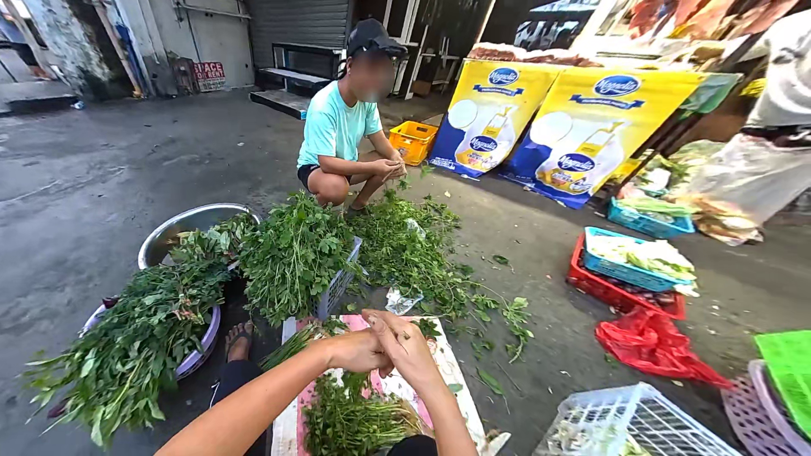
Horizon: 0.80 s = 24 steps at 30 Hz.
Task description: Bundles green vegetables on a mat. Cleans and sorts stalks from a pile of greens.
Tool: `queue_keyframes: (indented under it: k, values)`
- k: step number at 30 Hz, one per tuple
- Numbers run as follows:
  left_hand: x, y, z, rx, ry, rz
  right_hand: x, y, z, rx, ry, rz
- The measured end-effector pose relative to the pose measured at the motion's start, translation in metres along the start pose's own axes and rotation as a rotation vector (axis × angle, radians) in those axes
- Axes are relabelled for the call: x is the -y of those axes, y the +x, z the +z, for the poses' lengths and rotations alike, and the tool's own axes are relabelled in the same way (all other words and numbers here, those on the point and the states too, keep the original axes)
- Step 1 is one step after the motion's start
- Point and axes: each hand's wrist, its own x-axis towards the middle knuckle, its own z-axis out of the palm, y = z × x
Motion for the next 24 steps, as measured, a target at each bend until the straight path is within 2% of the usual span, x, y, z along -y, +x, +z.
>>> queue_keyframes:
  k: [3, 5, 7, 9, 11, 12, 14, 16, 18, 21, 24]
  values:
    - [0.014, 0.001, 0.004, -0.026, -0.013, -0.073, -0.003, 0.005, 0.005, -0.128, -0.077, -0.055]
    - [0.009, 0.001, 0.000, -0.121, -0.097, -0.207, -0.004, 0.009, -0.001, -0.148, -0.018, -0.034]
    - [0.017, 0.000, -0.004, -0.241, -0.221, -0.340, -0.018, 0.006, -0.009, -0.260, 0.040, 0.015]
    - [0.035, -0.002, -0.008, -0.359, -0.294, -0.507, -0.040, -0.008, -0.025, -0.368, 0.092, 0.151]
    - [0.057, -0.005, -0.007, -0.461, -0.188, -0.673, -0.073, -0.035, -0.045, -0.414, 0.161, 0.346]
    - [0.065, -0.007, -0.007, -0.443, -0.088, -0.768, -0.099, -0.055, -0.051, -0.443, 0.185, 0.449]
    - [0.085, -0.008, -0.005, -0.301, 0.091, -0.914, -0.150, -0.105, -0.050, -0.451, 0.215, 0.722]
    - [0.108, -0.001, 0.006, -0.143, 0.208, -0.997, -0.196, -0.156, -0.033, -0.329, 0.216, 0.950]
    - [0.138, 0.011, 0.029, -0.040, 0.250, -1.059, -0.232, -0.196, -0.001, -0.159, 0.215, 1.093]
    - [0.188, 0.032, 0.073, 0.120, 0.208, -1.153, -0.270, -0.226, 0.056, 0.054, 0.227, 1.269]
    - [0.231, 0.053, 0.108, 0.272, 0.181, -1.192, -0.291, -0.240, 0.102, 0.032, 0.389, 1.444]
